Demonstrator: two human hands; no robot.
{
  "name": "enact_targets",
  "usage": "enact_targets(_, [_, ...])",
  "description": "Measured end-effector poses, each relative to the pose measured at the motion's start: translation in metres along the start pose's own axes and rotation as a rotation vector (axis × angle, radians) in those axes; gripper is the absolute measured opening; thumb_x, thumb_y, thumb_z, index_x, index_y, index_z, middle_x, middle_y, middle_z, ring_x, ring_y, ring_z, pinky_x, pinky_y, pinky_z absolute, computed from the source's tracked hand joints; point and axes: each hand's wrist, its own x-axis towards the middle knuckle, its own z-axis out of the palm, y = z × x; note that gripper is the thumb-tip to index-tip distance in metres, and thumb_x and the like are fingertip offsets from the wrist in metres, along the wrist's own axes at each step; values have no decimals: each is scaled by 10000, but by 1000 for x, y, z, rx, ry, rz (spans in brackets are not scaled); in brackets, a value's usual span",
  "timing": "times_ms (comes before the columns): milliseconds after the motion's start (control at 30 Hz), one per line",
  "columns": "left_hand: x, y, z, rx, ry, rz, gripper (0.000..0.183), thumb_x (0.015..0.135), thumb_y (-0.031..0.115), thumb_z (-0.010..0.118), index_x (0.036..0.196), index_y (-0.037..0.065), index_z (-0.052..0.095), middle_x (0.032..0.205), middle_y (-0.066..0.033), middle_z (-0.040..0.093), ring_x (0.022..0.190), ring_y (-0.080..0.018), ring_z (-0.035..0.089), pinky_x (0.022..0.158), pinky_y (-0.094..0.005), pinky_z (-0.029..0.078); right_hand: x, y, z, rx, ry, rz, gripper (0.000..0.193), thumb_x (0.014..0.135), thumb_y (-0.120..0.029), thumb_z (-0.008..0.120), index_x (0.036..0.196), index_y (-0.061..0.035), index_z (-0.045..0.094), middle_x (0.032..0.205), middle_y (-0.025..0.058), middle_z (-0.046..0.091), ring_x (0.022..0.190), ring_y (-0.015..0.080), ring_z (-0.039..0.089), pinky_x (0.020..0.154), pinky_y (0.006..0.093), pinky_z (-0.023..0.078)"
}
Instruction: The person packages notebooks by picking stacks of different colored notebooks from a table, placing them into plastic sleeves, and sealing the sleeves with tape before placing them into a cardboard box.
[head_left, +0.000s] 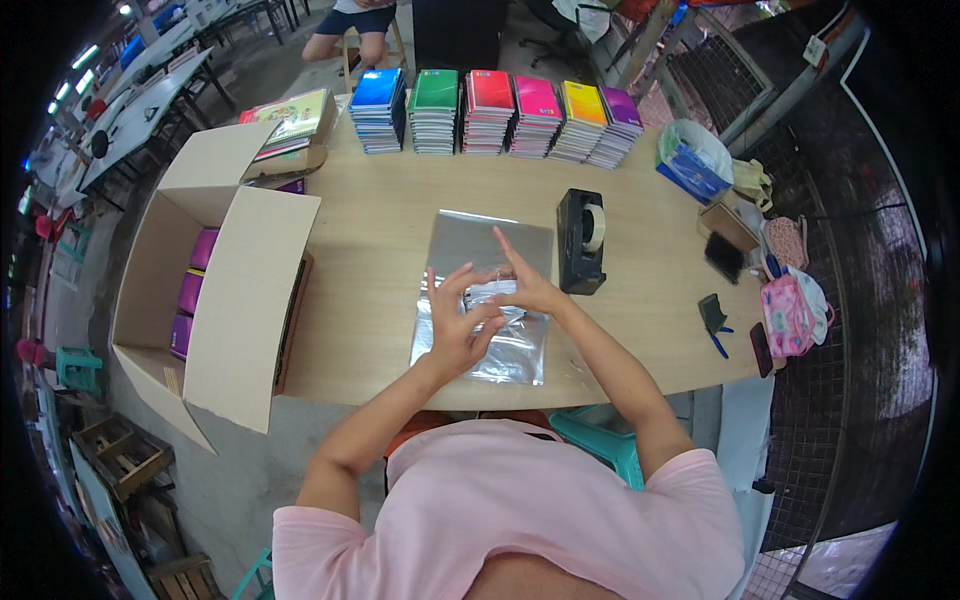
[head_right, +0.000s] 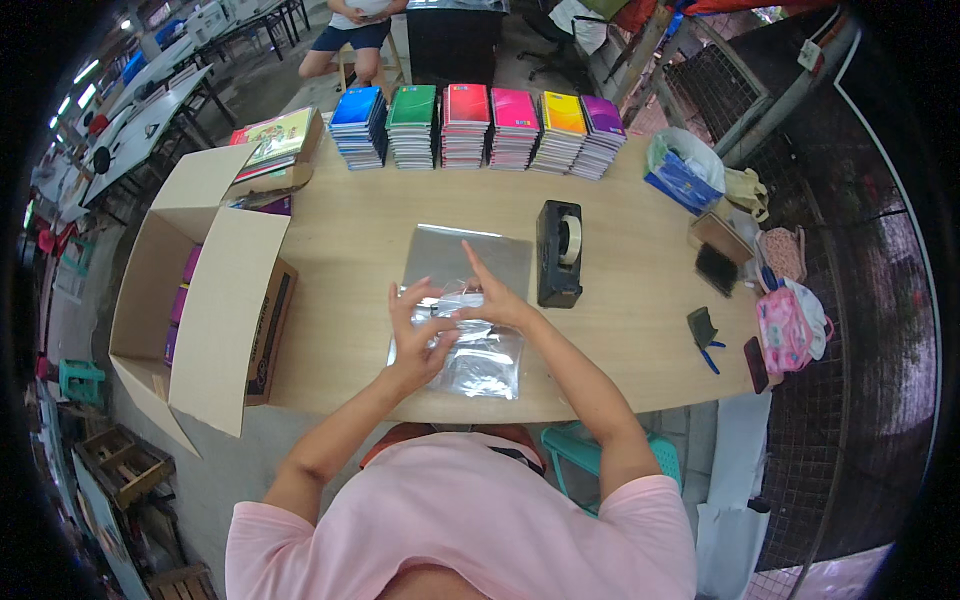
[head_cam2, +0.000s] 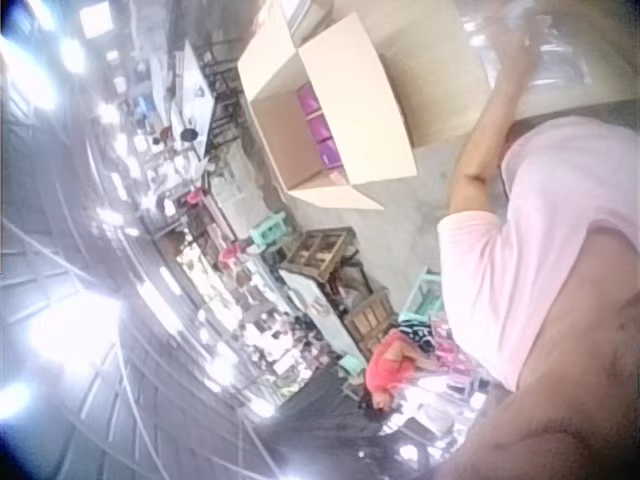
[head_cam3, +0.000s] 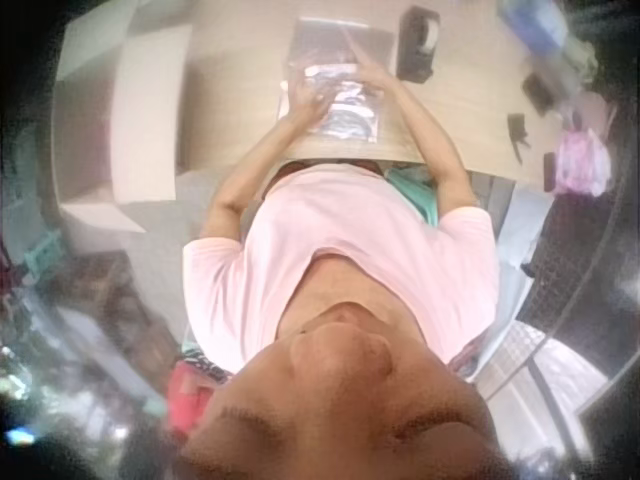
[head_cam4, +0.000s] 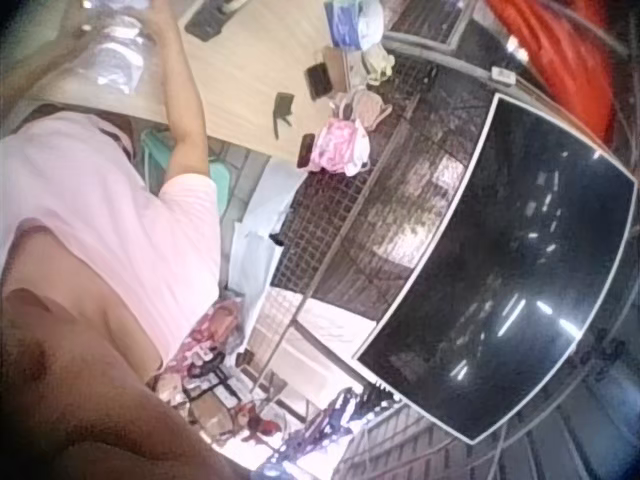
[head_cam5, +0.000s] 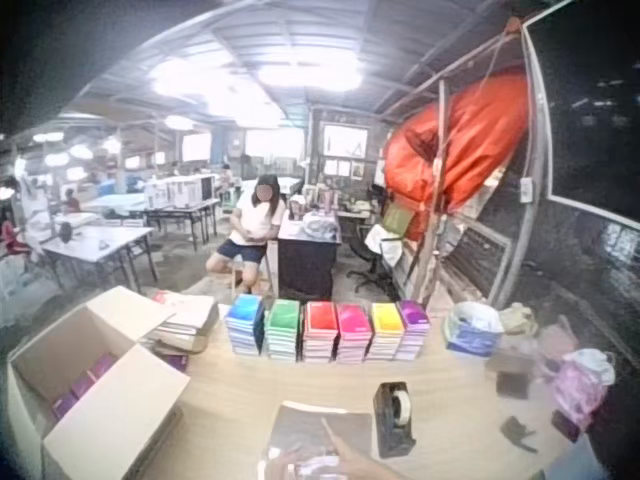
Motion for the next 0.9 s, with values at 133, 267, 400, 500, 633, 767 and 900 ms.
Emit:
enact_targets(133, [-4, 22, -26, -87, -71, -190, 412, 649, 393, 828, 988, 219, 671, 1382, -171, 375, 1301, -393, 348, 1063, -684, 122, 1, -4, 2, 28, -16, 39, 1237, 700, -185, 846, 1551, -204, -52, 963, 133, 639, 953, 202, 592, 895, 350, 442])
enact_targets(267, [-20, 1, 10, 40, -114, -238, 292, 660, 248, 823, 906, 160, 692, 1395, -178, 386, 1253, -383, 386, 1055, -599, 236, 4, 0, 2, 15, -14, 38, 1232, 678, -211, 866, 1553, -188, -2, 964, 139, 643, 965, 205, 599, 897, 350, 449])
enact_targets(400, [-15, -2, 29, -98, 21, -363, 167, 705, 186, 801, 795, 109, 682, 1340, -189, 451, 1234, -370, 414, 1025, -500, 313, 5, 10, 1, 482, 346, 70, 979, 726, -184, 827, 1510, -120, 245, 953, 128, 652, 979, 204, 609, 910, 343, 466])
enact_targets(500, [-21, -3, 37, -177, 44, -446, 182, 739, 202, 792, 744, 78, 659, 1315, -193, 474, 1229, -363, 420, 1013, -465, 337, -3, 3, -9, -212, 273, -111, 706, 787, -162, 766, 1397, -80, 420, 1085, 104, 626, 1008, 200, 600, 917, 363, 477])
enact_targets(633, [-22, -8, 48, -245, 98, -447, 230, 737, 146, 796, 853, 39, 627, 1239, -207, 512, 1121, -344, 510, 956, -407, 400, -3, -19, -8, 319, 416, -76, 544, 794, -195, 752, 1284, -69, 551, 1258, 85, 562, 1148, 230, 537, 959, 411, 444])
enact_targets(767, [-14, -6, 51, -562, 249, -711, 516, 677, 38, 807, 1122, 40, 547, 1078, -169, 575, 1010, -277, 571, 884, -354, 445, -13, -47, 3, -10, 491, -131, 326, 782, -132, 750, 1089, -51, 679, 1092, 93, 651, 1103, 246, 576, 990, 357, 431])
enact_targets(900, [-1, -9, 46, -768, 126, -921, 623, 636, -13, 804, 1203, 43, 551, 979, -113, 596, 980, -216, 581, 879, -326, 447, -22, -23, 9, -152, 291, -175, 184, 719, -38, 738, 899, -80, 750, 913, 80, 687, 1060, 254, 604, 1018, 401, 398])
